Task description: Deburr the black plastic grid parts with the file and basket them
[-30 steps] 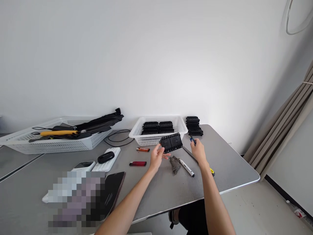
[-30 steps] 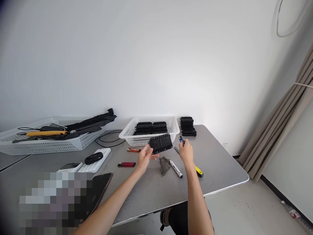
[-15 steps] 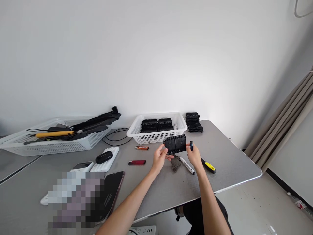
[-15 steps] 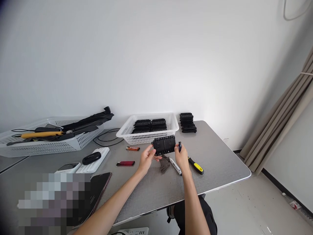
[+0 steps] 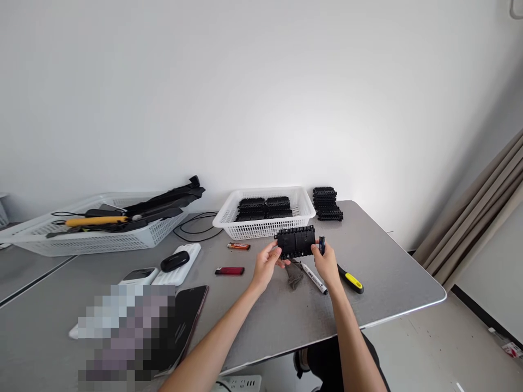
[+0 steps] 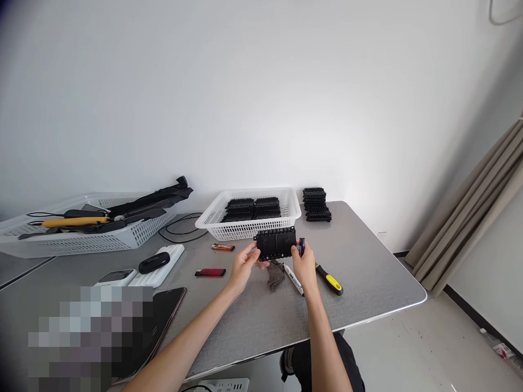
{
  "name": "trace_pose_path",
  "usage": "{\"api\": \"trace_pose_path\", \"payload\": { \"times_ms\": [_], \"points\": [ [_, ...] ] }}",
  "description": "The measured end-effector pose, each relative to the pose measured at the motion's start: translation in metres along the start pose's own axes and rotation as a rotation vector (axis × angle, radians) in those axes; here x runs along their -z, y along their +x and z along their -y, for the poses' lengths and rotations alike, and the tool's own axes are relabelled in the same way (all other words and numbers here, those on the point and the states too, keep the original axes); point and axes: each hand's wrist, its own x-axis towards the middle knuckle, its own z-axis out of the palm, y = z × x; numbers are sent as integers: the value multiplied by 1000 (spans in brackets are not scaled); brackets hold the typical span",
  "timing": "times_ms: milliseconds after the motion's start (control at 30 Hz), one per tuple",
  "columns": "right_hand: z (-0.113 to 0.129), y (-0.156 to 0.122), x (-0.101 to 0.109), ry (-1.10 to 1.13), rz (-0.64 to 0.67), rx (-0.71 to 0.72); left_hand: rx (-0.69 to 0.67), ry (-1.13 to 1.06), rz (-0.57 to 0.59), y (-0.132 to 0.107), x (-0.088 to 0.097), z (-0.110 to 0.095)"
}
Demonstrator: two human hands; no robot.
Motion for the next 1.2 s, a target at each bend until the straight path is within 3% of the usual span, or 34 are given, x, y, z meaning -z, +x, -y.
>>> {"api": "trace_pose_path", "payload": {
  "times_ms": [300, 567, 800, 867, 1033, 1200],
  "points": [
    [6, -10, 9, 87, -20, -7, -71, 225, -12, -5, -2, -8],
    [0, -9, 4, 267, -24, -75, 23, -25, 144, 0, 2, 0],
    [7, -15, 4, 473, -35, -138, 35, -68, 115, 5, 7, 9],
    [15, -19, 4, 560, 56, -209, 34, -68, 107, 6, 7, 9],
    [32, -33, -14, 801, 508, -461, 17, -53, 149, 3, 4, 3],
    [36, -44, -35, 836, 671, -570, 7, -24, 217, -5, -1, -7]
  ]
}}
